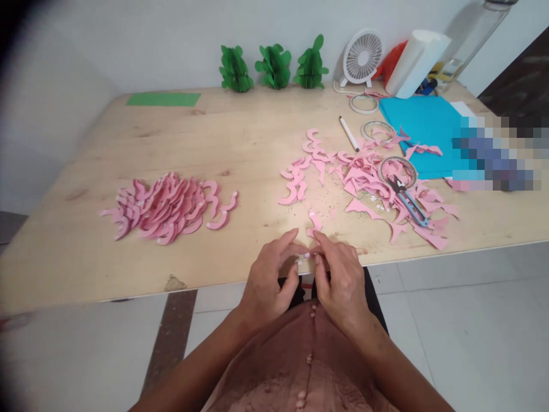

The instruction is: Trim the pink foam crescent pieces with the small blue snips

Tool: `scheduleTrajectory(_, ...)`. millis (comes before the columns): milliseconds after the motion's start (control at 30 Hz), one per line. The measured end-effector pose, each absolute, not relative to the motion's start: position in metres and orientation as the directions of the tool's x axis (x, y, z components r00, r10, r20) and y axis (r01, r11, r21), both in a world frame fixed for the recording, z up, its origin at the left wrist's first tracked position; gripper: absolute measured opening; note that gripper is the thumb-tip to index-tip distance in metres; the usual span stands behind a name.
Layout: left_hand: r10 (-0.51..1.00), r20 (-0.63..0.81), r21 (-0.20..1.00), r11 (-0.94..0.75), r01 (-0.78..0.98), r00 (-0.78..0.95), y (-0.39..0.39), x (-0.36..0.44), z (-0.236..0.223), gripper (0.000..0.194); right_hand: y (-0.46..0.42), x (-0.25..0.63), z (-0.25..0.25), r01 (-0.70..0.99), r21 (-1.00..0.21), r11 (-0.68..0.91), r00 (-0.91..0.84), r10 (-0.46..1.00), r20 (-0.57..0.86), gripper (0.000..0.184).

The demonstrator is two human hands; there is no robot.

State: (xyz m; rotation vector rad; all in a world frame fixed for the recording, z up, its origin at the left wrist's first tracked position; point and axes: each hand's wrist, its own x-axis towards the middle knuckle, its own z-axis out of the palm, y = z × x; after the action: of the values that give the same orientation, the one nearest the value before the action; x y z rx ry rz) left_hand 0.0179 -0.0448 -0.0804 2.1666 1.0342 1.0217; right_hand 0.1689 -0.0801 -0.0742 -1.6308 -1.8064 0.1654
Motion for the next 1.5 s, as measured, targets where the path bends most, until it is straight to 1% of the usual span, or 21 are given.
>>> scheduleTrajectory(300, 0.834, 0.408, 0.716, -0.545, 0.435, 0.372, -0.046, 0.026, -0.078, 0.060, -0.081, 0.170, -0.076, 0.811, -0.548, 0.205, 0.035, 0.918, 0.396, 0.040)
scheduleTrajectory(500, 0.808, 0.458, 0.695, -0.585, 0.418, 0.369, -0.049, 0.023, -0.081, 0.059, -0.081, 0.170, -0.075, 0.790, -0.571, 0.222, 0.033, 0.915, 0.402, 0.040)
scheduleTrajectory(767, 0.760, 0.508, 0.661, -0.646, 0.383, 0.406, -0.048, 0.024, -0.090, 0.064, -0.083, 0.175, -0.075, 0.768, -0.594, 0.239, 0.025, 0.916, 0.401, 0.040)
scheduleTrajectory(867, 0.777, 0.498, 0.691, -0.623, 0.367, 0.385, -0.050, 0.025, -0.093, 0.063, -0.084, 0.179, -0.074, 0.754, -0.604, 0.258, 0.012, 0.914, 0.406, 0.042)
scheduleTrajectory(1033, 0.818, 0.444, 0.763, -0.559, 0.325, 0.365, -0.052, 0.027, -0.094, 0.061, -0.086, 0.184, -0.075, 0.713, -0.602, 0.360, -0.092, 0.898, 0.429, 0.046)
scheduleTrajectory(1133, 0.831, 0.422, 0.791, -0.532, 0.301, 0.362, -0.052, 0.028, -0.092, 0.062, -0.086, 0.184, -0.076, 0.705, -0.598, 0.382, -0.116, 0.894, 0.434, 0.047)
scheduleTrajectory(1500, 0.840, 0.397, 0.798, -0.515, 0.314, 0.369, -0.050, 0.028, -0.091, 0.062, -0.085, 0.181, -0.074, 0.714, -0.596, 0.368, -0.103, 0.896, 0.431, 0.046)
